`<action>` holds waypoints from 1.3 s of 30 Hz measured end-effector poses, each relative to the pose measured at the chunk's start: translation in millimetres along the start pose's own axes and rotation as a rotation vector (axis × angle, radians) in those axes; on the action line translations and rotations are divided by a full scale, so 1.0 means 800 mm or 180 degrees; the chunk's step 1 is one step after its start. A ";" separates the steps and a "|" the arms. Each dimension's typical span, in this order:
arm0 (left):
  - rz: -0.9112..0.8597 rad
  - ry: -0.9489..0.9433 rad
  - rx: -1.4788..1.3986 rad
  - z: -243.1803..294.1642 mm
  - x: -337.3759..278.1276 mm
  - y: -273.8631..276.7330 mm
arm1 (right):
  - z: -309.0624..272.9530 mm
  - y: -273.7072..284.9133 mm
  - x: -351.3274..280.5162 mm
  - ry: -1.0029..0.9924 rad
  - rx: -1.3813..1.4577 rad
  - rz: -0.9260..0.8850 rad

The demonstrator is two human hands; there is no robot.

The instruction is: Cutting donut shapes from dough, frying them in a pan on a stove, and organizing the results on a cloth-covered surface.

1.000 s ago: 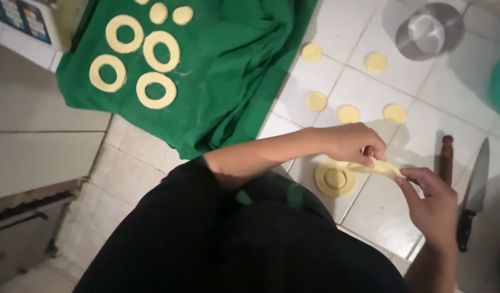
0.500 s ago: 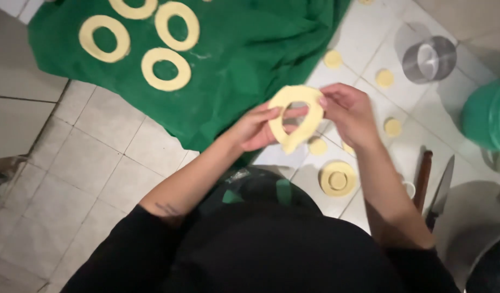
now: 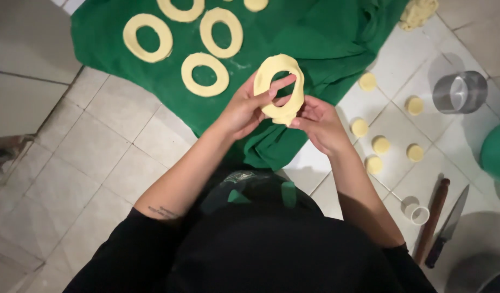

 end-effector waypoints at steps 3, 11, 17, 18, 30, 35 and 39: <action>-0.0001 0.0070 -0.0221 -0.006 0.004 -0.015 | -0.008 0.009 -0.016 0.0143 -0.0136 0.0063; -0.0406 0.0244 -0.0526 0.000 0.013 -0.044 | -0.002 0.052 -0.072 0.0144 -0.0404 0.0320; -0.0306 0.0255 -0.0583 -0.014 0.019 -0.036 | -0.024 0.049 -0.094 0.0059 -0.0597 0.0297; -0.0313 0.0275 -0.0584 -0.011 0.019 -0.039 | -0.021 0.067 -0.099 0.0068 -0.0588 0.0315; 0.0135 0.0497 0.0658 0.001 0.007 -0.012 | -0.016 0.261 -0.139 0.0226 -0.2507 0.2840; -0.0045 0.0755 0.0144 -0.017 -0.001 0.015 | 0.019 0.074 -0.008 0.0139 0.0598 0.0609; 0.0295 0.0749 0.0442 -0.008 0.013 0.085 | 0.002 0.022 0.093 -0.0088 0.0295 -0.0014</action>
Point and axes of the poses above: each hand's wrist, its own x-axis towards the middle knuckle, its own y-axis out of the back of the hand, z = x × y, the point moved 6 cm from there along x, towards the middle knuckle, and after that the axes turned 13 degrees about -z, right-handed, at the moved point
